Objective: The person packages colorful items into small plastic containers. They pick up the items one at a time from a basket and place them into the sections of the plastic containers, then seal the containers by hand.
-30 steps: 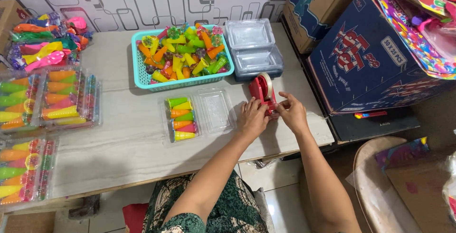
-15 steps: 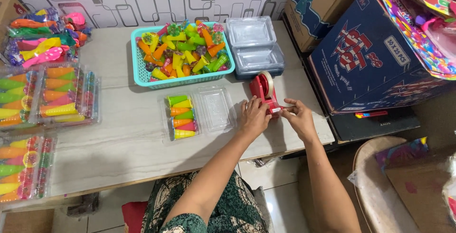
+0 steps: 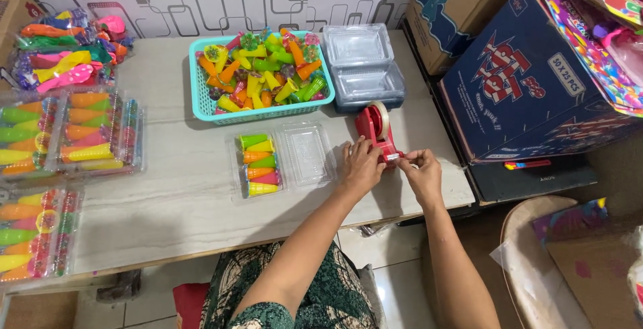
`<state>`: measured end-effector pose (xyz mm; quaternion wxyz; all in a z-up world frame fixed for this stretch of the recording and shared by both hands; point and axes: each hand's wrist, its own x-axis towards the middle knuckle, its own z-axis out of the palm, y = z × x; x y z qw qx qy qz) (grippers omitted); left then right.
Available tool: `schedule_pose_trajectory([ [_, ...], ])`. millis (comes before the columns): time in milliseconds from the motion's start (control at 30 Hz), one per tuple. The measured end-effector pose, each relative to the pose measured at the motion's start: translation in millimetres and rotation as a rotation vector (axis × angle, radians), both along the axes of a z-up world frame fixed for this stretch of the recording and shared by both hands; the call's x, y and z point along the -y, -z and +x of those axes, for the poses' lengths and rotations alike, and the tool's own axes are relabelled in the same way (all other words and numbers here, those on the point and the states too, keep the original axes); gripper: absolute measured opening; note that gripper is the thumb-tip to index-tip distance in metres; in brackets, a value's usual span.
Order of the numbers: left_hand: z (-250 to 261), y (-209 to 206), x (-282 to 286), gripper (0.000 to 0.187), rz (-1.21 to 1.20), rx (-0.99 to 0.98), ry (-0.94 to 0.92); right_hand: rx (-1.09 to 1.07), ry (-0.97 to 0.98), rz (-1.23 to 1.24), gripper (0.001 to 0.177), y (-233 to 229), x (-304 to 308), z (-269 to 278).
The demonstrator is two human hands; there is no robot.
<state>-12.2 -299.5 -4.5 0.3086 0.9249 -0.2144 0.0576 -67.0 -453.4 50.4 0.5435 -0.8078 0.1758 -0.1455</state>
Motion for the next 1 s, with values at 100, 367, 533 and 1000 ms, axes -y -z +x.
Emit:
schedule_pose_trajectory([
  [100, -0.6, -3.2, -1.2, 0.032, 0.008, -0.019, -0.001, -0.002, 0.012, 0.011, 0.028, 2.4, -1.7, -0.5],
  [367, -2.9, -3.7, -0.3, 0.031, -0.018, -0.008, -0.006, 0.038, 0.066, -0.104, 0.023, 18.2, -10.9, -4.1],
  [533, -2.3, -5.8, -1.4, 0.031, -0.022, -0.019, 0.006, 0.089, 0.098, -0.162, 0.020, 29.6, -13.7, -3.8],
  [1000, -14.0, -17.2, -42.6, 0.045, -0.161, 0.056, -0.042, 0.348, 0.244, -0.086, 0.017, 87.3, -55.4, -38.4],
])
